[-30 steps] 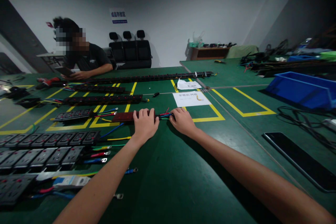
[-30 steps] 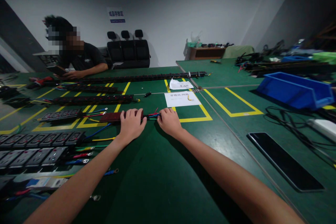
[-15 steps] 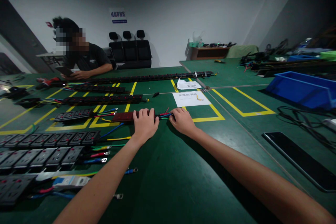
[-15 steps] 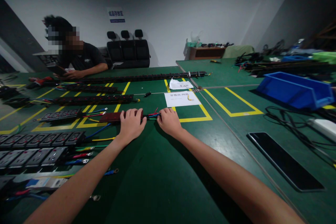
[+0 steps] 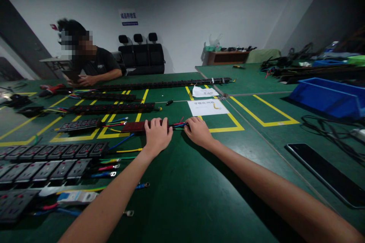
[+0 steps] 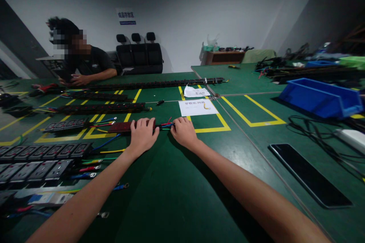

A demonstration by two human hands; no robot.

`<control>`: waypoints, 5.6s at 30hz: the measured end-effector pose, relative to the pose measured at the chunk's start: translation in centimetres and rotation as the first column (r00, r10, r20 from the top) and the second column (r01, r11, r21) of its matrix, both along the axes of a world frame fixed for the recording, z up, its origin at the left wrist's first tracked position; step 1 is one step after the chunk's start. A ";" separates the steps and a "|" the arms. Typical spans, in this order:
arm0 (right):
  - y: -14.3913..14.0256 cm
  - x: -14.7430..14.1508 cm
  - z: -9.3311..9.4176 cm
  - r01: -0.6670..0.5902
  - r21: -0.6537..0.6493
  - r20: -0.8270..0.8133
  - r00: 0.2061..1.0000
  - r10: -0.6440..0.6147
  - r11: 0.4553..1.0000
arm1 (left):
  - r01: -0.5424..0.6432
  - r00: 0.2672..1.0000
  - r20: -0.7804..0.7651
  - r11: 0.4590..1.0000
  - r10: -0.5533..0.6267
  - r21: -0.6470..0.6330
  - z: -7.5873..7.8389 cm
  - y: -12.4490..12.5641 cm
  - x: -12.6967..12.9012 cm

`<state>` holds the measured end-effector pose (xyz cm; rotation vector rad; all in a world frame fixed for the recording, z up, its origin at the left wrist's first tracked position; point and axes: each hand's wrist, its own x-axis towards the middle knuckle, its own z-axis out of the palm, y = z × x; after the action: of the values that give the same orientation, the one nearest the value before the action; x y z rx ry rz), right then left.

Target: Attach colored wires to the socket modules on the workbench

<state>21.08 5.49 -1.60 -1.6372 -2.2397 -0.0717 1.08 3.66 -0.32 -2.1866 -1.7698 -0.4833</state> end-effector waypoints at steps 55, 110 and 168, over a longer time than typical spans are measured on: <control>0.2 0.0 -0.2 -0.017 0.023 -0.021 1.000 0.018 1.000 | 0.010 1.000 0.022 1.000 -0.010 -0.008 0.4 -0.2 0.0; 4.2 0.5 -0.7 -0.074 -0.087 -0.458 0.888 0.026 0.993 | 0.015 1.000 0.024 0.999 -0.013 -0.048 0.7 -0.2 0.0; 4.3 0.3 -1.2 -0.092 -0.043 -0.382 0.921 0.069 0.995 | 0.013 1.000 0.017 1.000 -0.013 -0.027 0.3 -0.1 -0.1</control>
<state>21.35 9.74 -2.83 -1.4377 -2.0191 0.3129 0.98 3.59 0.03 -2.2198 -1.7821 -0.4844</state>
